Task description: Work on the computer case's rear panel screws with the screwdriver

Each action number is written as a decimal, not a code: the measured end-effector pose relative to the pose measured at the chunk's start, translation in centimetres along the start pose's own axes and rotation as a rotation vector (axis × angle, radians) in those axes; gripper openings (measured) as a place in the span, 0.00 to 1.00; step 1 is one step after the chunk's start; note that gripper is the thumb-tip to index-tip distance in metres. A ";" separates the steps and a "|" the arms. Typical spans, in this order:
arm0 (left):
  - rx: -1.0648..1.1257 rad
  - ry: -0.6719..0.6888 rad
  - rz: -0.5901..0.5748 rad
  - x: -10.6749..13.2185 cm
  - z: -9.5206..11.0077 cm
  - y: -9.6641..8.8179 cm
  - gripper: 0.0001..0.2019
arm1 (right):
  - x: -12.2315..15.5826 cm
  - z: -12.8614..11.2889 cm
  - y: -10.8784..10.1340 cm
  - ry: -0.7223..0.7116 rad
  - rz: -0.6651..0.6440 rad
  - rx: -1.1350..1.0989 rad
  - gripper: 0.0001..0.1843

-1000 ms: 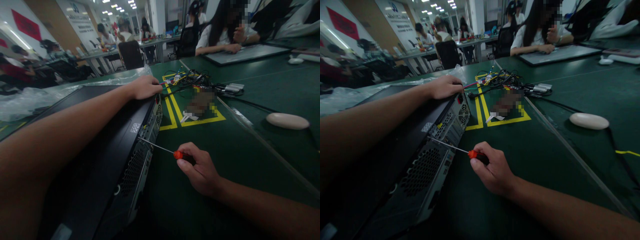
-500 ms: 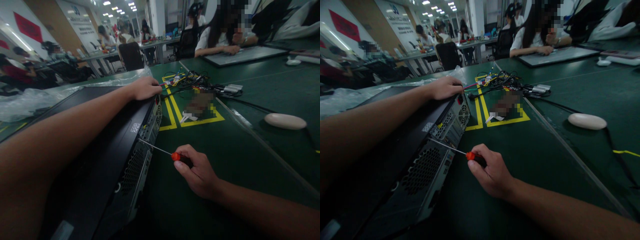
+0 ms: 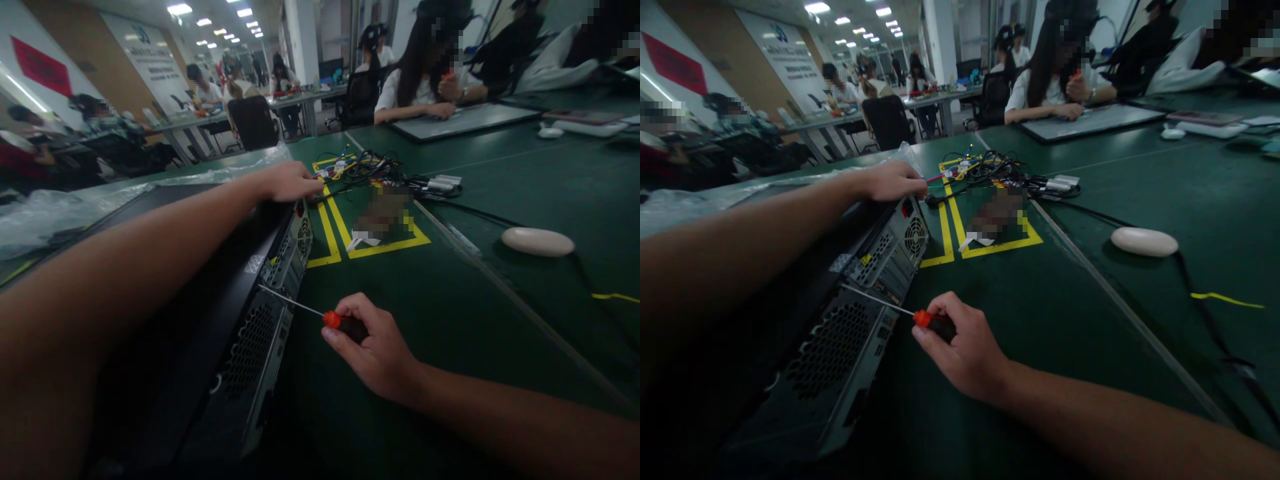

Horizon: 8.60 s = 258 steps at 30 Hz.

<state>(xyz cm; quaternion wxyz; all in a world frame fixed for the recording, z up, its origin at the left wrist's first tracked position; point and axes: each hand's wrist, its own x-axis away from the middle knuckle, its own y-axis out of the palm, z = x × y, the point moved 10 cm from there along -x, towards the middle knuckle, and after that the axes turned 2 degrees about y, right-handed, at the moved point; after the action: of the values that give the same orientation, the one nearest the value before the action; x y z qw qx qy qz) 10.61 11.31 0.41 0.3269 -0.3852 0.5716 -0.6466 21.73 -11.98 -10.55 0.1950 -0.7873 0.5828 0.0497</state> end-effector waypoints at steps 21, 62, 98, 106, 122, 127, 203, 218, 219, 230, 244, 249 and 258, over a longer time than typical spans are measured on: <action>-0.067 -0.098 0.179 1.7 -0.4 -0.7 0.36 | -0.1 -0.6 -0.1 -0.058 0.041 0.034 0.10; -0.073 -0.067 0.199 2.2 0.0 -1.0 0.34 | -0.2 -2.0 -0.1 -0.162 -0.015 0.071 0.08; -0.074 -0.082 0.180 2.0 -0.2 -0.8 0.34 | -0.2 -1.5 -0.5 -0.120 0.034 0.087 0.09; -0.054 -0.134 0.173 1.9 -0.8 -0.5 0.36 | -0.1 -1.5 -0.4 -0.136 0.025 0.061 0.07; -0.082 -0.104 0.202 1.8 -0.5 -0.7 0.37 | 0.2 -1.4 0.0 -0.130 -0.009 0.018 0.15; -0.045 -0.133 0.177 2.0 -0.6 -0.6 0.37 | 0.1 -1.1 -0.1 -0.111 0.010 0.059 0.11; -0.059 -0.113 0.166 2.4 -0.1 -0.8 0.37 | 0.2 -1.1 0.1 -0.109 -0.008 0.033 0.15; -0.045 -0.113 0.152 2.6 0.0 -0.8 0.37 | 0.0 -1.5 -0.1 -0.122 0.002 0.084 0.09; -0.040 -0.109 0.158 2.6 0.0 -0.8 0.37 | 0.0 -1.5 -0.1 -0.123 0.002 0.085 0.09; -0.093 -0.117 0.176 2.2 -0.1 -0.9 0.34 | 0.0 -1.7 -0.2 -0.135 0.007 0.099 0.08; -0.098 -0.068 0.134 2.8 0.5 -0.9 0.37 | -0.1 -2.3 -0.2 -0.182 -0.017 0.086 0.04; -0.087 -0.076 0.136 2.8 0.7 -0.9 0.36 | 0.1 -2.4 -0.1 -0.206 -0.027 0.077 0.08; -0.090 -0.103 0.144 2.7 0.3 -0.9 0.37 | 0.2 -1.2 0.1 -0.118 0.002 -0.017 0.11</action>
<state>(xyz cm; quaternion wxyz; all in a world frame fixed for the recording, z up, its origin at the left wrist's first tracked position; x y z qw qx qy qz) 9.56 8.98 1.63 0.3839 -0.3903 0.6087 -0.5743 21.56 -12.63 -9.51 0.2221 -0.7840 0.5707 0.1011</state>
